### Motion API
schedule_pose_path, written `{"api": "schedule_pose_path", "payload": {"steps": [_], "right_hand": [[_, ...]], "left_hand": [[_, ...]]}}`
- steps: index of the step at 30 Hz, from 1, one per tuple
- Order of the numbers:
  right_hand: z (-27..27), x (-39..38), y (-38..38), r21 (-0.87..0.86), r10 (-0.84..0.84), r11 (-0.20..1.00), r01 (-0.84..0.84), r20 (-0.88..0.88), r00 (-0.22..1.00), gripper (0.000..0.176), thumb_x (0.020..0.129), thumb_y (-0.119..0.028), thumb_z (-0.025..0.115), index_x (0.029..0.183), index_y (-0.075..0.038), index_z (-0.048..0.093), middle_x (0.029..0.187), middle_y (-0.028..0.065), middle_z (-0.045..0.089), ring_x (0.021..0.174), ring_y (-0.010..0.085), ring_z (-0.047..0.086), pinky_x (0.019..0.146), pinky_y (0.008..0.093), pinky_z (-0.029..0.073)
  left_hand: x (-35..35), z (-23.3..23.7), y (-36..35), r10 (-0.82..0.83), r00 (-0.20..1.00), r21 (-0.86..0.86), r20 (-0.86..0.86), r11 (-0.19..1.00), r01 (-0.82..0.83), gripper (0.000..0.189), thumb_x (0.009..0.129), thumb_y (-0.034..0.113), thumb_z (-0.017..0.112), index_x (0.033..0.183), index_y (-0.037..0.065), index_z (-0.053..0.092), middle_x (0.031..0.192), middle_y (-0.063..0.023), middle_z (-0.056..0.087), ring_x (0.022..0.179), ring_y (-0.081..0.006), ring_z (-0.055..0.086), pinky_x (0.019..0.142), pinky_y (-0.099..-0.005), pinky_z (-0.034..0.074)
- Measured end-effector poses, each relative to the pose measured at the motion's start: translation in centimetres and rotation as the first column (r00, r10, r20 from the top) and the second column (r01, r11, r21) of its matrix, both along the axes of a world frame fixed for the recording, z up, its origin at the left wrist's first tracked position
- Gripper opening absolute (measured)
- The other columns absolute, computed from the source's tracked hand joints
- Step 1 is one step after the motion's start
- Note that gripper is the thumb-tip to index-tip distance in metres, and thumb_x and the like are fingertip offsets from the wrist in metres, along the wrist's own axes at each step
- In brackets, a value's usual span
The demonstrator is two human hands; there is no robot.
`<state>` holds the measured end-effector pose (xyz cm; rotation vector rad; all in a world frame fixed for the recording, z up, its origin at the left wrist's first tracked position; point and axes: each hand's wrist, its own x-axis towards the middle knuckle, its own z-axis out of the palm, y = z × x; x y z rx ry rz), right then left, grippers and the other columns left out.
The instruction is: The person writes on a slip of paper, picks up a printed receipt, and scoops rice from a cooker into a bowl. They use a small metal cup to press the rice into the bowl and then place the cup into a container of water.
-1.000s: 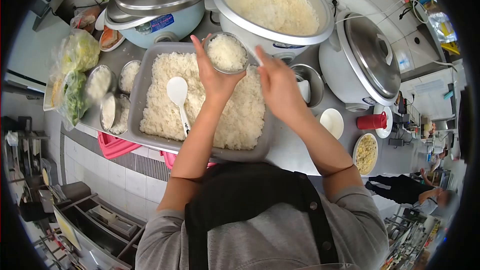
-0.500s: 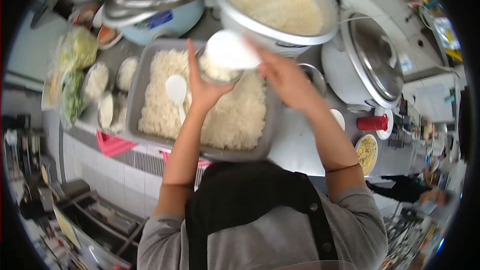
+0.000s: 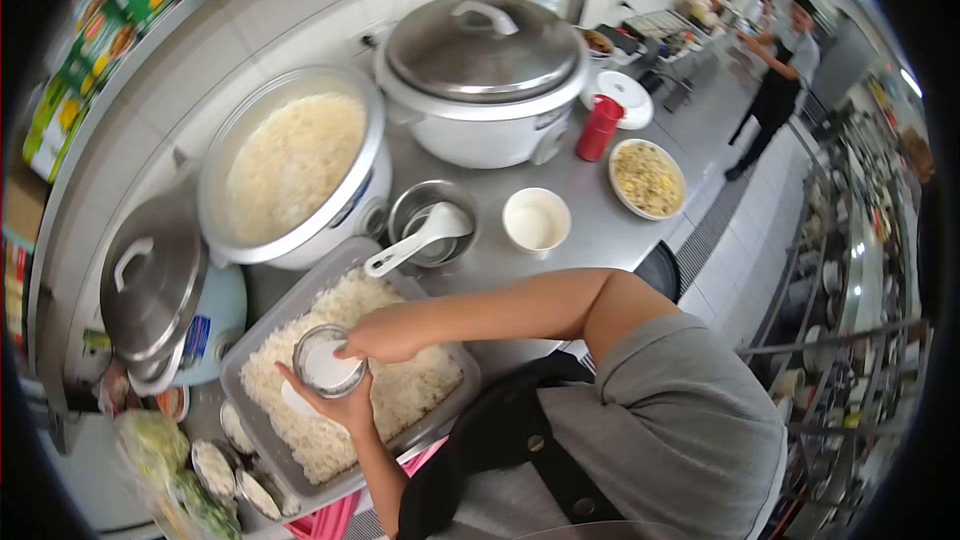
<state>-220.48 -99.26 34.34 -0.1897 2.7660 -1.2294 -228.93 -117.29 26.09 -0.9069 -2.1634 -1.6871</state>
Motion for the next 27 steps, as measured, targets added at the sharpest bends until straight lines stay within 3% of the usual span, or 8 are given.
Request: {"api": "schedule_pose_path", "payload": {"steps": [3, 6, 11, 17, 18, 20, 23, 27], "right_hand": [[2.0, -0.8, 2.3, 0.167, 0.121, 0.978, -0.124, 0.024, 0.992, 0.028, 0.098, -0.017, 0.046, 0.116, -0.008, 0.067, 0.094, 0.0240, 0.068, 0.091, 0.0429, 0.066, 0.077, 0.0517, 0.050], [5.8, 2.5, 1.4, 0.212, -0.185, 0.958, 0.195, -0.065, 0.981, 0.032, 0.097, -0.015, 0.046, 0.121, -0.007, 0.065, 0.097, 0.0238, 0.069, 0.094, 0.0416, 0.067, 0.080, 0.0512, 0.052], [-0.1, 3.0, -0.4, 0.026, -0.192, 0.981, 0.193, -0.053, 0.980, 0.047, 0.093, -0.003, 0.048, 0.140, -0.007, 0.052, 0.105, 0.0241, 0.068, 0.103, 0.0411, 0.065, 0.085, 0.0487, 0.051], [-0.2, 1.8, 0.8, -0.017, -0.229, 0.973, 0.231, 0.078, 0.970, 0.081, 0.087, 0.009, 0.046, 0.159, -0.013, 0.018, 0.140, 0.0357, 0.043, 0.117, 0.0456, 0.057, 0.095, 0.0499, 0.046], [0.5, 1.6, 0.6, -0.012, -0.193, 0.980, 0.198, 0.161, 0.968, 0.086, 0.085, 0.011, 0.045, 0.160, -0.015, 0.012, 0.144, 0.0368, 0.037, 0.119, 0.0463, 0.056, 0.096, 0.0502, 0.046], [-1.3, -0.1, 0.0, 0.006, -0.100, 0.995, 0.102, 0.257, 0.961, 0.092, 0.085, 0.010, 0.047, 0.161, -0.017, 0.004, 0.150, 0.0381, 0.029, 0.127, 0.0469, 0.051, 0.103, 0.0492, 0.044], [-3.0, -3.3, -1.8, 0.172, -0.001, 0.985, -0.008, 0.056, 0.998, 0.091, 0.086, 0.006, 0.049, 0.161, -0.017, 0.004, 0.154, 0.0365, 0.023, 0.134, 0.0473, 0.045, 0.108, 0.0480, 0.041], [1.0, -11.5, -4.6, 0.231, 0.286, 0.935, -0.268, -0.049, 0.957, 0.084, 0.090, -0.005, 0.057, 0.160, -0.011, 0.010, 0.159, 0.0339, 0.013, 0.142, 0.0491, 0.031, 0.116, 0.0477, 0.034]], "left_hand": [[-0.1, -0.8, 0.4, -0.077, 0.992, -0.020, -0.095, 0.997, 0.076, 0.122, 0.053, 0.008, 0.090, 0.156, 0.002, 0.024, 0.160, -0.0162, 0.031, 0.143, -0.0302, 0.037, 0.119, -0.0456, 0.029], [-0.4, -0.1, 1.2, -0.080, 0.988, -0.088, -0.130, 0.994, 0.069, 0.122, 0.053, 0.008, 0.091, 0.155, 0.003, 0.024, 0.160, -0.0166, 0.030, 0.144, -0.0319, 0.035, 0.120, -0.0467, 0.026], [-0.2, 0.7, 1.5, -0.058, 0.991, -0.047, -0.117, 0.997, 0.053, 0.121, 0.054, 0.012, 0.092, 0.155, 0.003, 0.026, 0.158, -0.0174, 0.033, 0.145, -0.0322, 0.034, 0.120, -0.0465, 0.026], [-3.7, -1.0, -3.6, 0.315, 0.936, -0.085, -0.158, 0.940, -0.331, 0.123, 0.051, 0.011, 0.093, 0.155, 0.003, 0.027, 0.156, -0.0181, 0.034, 0.138, -0.0325, 0.043, 0.116, -0.0472, 0.036], [-4.4, -1.5, -5.2, 0.287, 0.936, -0.036, -0.202, 0.953, -0.300, 0.116, 0.059, 0.008, 0.091, 0.155, 0.003, 0.027, 0.157, -0.0184, 0.032, 0.137, -0.0346, 0.044, 0.114, -0.0537, 0.038], [-6.5, -3.5, -9.2, 0.103, 0.982, 0.385, 0.161, 0.909, -0.158, 0.107, 0.065, 0.000, 0.087, 0.154, 0.003, 0.028, 0.156, -0.0180, 0.031, 0.133, -0.0357, 0.047, 0.110, -0.0585, 0.042], [-8.3, -4.0, -14.1, 0.328, 0.940, 0.275, 0.094, 0.899, -0.342, 0.097, 0.072, -0.011, 0.079, 0.153, 0.003, 0.029, 0.154, -0.0182, 0.031, 0.128, -0.0366, 0.049, 0.104, -0.0644, 0.046], [-9.7, -5.0, -17.8, 0.169, 0.931, 0.588, 0.322, 0.735, -0.337, 0.087, 0.077, -0.010, 0.076, 0.151, 0.001, 0.032, 0.152, -0.0184, 0.033, 0.131, -0.0353, 0.045, 0.106, -0.0580, 0.048]]}}
